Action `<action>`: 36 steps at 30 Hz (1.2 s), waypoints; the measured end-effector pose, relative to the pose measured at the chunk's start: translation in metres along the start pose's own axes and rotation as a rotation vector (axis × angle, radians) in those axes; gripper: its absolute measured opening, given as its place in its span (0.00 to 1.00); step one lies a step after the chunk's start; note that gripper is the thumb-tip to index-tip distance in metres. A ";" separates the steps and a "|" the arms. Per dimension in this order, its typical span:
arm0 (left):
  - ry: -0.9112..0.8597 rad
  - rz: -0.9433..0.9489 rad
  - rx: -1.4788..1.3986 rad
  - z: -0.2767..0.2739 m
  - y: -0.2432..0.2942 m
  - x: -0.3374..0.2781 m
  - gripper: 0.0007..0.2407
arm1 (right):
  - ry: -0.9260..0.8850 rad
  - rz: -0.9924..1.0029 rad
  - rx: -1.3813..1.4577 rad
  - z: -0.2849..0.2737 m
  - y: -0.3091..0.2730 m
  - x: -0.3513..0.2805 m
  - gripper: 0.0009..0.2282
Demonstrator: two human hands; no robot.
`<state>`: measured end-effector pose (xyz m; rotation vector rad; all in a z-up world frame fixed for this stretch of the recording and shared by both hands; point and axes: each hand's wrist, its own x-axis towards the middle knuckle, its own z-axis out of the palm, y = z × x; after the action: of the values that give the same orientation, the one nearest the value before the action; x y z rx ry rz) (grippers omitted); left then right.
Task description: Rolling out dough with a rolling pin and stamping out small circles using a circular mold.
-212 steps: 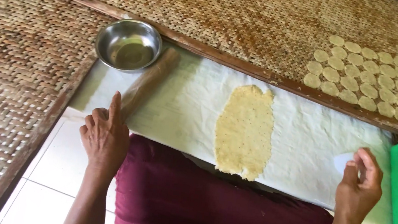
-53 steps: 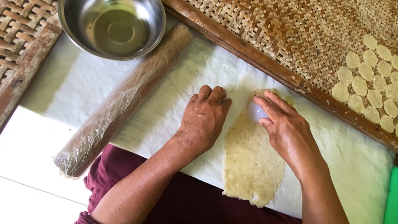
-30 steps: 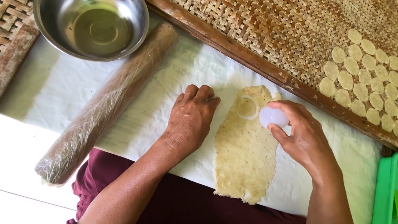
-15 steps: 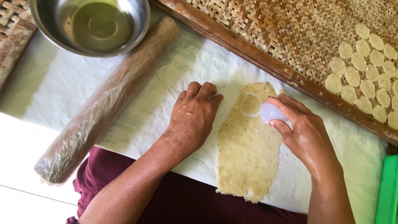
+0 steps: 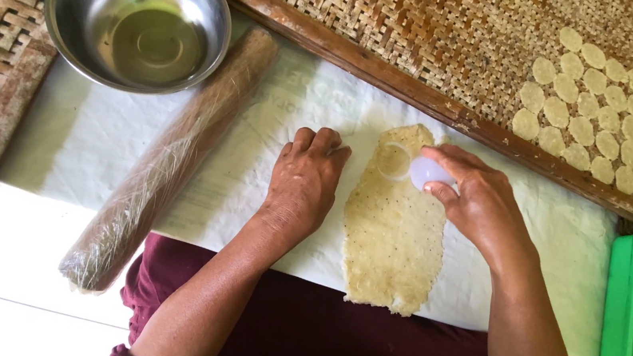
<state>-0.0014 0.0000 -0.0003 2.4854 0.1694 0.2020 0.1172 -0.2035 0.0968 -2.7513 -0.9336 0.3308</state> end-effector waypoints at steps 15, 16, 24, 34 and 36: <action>0.040 0.016 0.003 0.003 -0.001 0.002 0.22 | -0.046 0.059 -0.011 -0.002 0.000 0.003 0.22; 0.043 0.017 0.004 0.003 -0.002 0.002 0.22 | -0.044 0.056 -0.012 -0.002 0.002 0.003 0.22; 0.074 0.030 -0.005 0.003 -0.003 0.001 0.21 | 0.013 -0.107 -0.038 0.001 0.004 0.000 0.23; 0.048 0.002 -0.057 0.000 -0.001 -0.001 0.19 | -0.195 0.338 0.005 -0.013 0.016 0.001 0.21; 0.022 -0.015 -0.062 -0.003 -0.001 -0.001 0.22 | -0.038 0.236 0.256 -0.024 0.040 -0.004 0.21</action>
<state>-0.0028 0.0024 0.0014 2.4199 0.1879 0.2250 0.1434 -0.2400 0.1098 -2.6249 -0.5305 0.5057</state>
